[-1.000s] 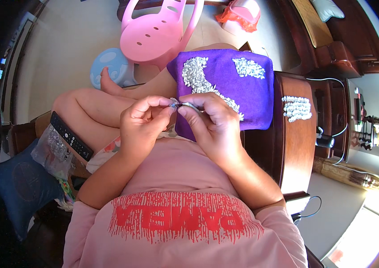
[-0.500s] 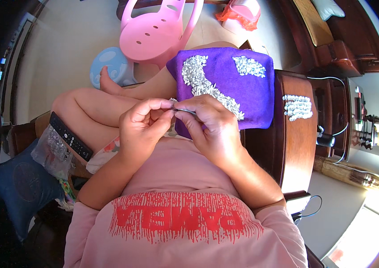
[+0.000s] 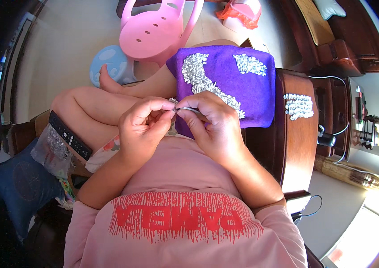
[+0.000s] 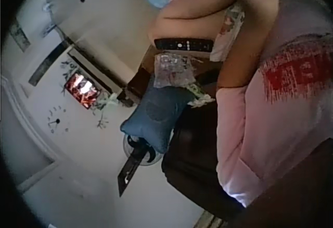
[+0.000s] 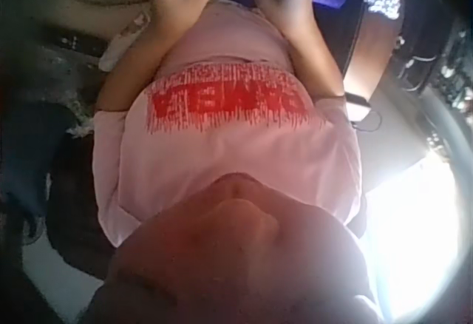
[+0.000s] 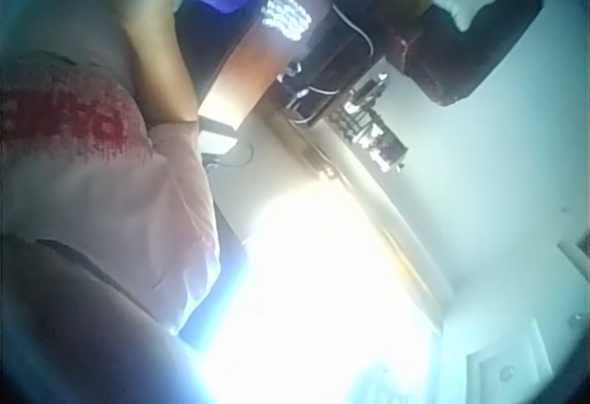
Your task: Assembling small white plastic components by hand.
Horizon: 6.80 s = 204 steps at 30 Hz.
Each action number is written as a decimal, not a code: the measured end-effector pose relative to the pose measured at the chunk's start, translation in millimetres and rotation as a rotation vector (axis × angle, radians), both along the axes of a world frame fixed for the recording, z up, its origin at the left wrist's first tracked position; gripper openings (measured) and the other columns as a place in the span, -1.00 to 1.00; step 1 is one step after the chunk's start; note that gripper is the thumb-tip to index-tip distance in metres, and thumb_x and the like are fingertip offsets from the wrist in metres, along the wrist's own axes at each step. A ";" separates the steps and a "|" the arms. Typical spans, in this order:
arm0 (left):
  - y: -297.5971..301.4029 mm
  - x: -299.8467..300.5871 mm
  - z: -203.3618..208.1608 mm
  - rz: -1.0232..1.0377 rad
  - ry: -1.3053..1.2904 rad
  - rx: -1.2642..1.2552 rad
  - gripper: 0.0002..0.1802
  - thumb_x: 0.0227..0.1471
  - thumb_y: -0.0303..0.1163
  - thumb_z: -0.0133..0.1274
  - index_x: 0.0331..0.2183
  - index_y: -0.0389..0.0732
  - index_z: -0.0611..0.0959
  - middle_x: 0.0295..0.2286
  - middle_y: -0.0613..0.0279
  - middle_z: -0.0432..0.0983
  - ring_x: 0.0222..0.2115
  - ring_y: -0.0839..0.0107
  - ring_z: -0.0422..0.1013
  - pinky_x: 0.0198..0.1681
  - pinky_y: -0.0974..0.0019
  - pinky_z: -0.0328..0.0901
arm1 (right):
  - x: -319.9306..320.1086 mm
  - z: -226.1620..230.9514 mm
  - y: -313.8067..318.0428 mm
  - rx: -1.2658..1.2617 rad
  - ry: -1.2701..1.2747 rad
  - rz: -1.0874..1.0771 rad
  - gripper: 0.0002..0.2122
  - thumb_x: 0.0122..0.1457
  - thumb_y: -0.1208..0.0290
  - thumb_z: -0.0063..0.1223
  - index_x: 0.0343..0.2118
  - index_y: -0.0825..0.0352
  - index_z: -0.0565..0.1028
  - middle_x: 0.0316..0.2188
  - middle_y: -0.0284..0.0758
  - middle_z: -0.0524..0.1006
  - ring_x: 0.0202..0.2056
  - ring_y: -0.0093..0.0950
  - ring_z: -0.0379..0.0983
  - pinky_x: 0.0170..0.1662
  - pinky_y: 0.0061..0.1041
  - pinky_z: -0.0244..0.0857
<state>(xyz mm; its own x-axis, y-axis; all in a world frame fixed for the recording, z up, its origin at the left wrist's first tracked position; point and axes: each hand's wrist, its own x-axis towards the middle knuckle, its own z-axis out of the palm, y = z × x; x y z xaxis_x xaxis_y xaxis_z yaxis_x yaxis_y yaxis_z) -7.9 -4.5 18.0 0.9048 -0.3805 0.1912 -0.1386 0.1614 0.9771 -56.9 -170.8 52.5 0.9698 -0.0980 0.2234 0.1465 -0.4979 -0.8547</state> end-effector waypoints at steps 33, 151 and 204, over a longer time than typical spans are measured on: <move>12.9 10.7 0.0 -0.283 0.609 -0.316 -0.82 0.14 -0.64 0.11 -0.17 -0.31 0.61 -0.28 0.32 0.55 -0.30 0.68 0.42 -0.29 0.57 0.31 | -6.0 -5.7 -1.6 0.357 0.124 -0.063 -0.82 0.16 0.63 0.19 -0.17 0.40 0.53 -0.38 -0.32 0.55 -0.39 -0.62 0.51 -0.38 -0.62 0.39; 23.8 13.8 25.3 -0.389 0.409 0.069 -0.87 0.15 -0.61 0.08 -0.21 -0.34 0.60 -0.42 0.36 0.55 -0.48 0.76 0.41 -0.46 0.61 0.27 | 7.5 9.1 -19.0 -0.044 -0.114 0.294 -0.75 -0.06 0.61 0.35 -0.29 0.37 0.54 -0.39 -0.23 0.58 -0.33 -0.29 0.57 -0.30 -0.40 0.47; 17.3 9.2 22.0 -0.230 -0.059 -0.019 -0.85 0.11 -0.61 0.15 -0.24 -0.45 0.59 -0.14 0.02 0.47 -0.39 0.54 0.45 -0.35 0.48 0.39 | -3.8 15.3 -2.8 -0.162 -0.056 0.102 -0.86 0.21 0.42 0.16 -0.28 0.36 0.47 -0.53 -0.16 0.56 -0.51 -0.20 0.56 -0.46 -0.31 0.40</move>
<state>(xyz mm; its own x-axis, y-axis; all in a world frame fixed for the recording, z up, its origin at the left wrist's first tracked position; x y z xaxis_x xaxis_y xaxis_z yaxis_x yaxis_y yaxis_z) 1.3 12.8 40.1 0.7821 -0.5709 0.2499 -0.1528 0.2131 0.9650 -60.7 -173.6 67.8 0.9585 0.0414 0.2820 0.2480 -0.6088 -0.7535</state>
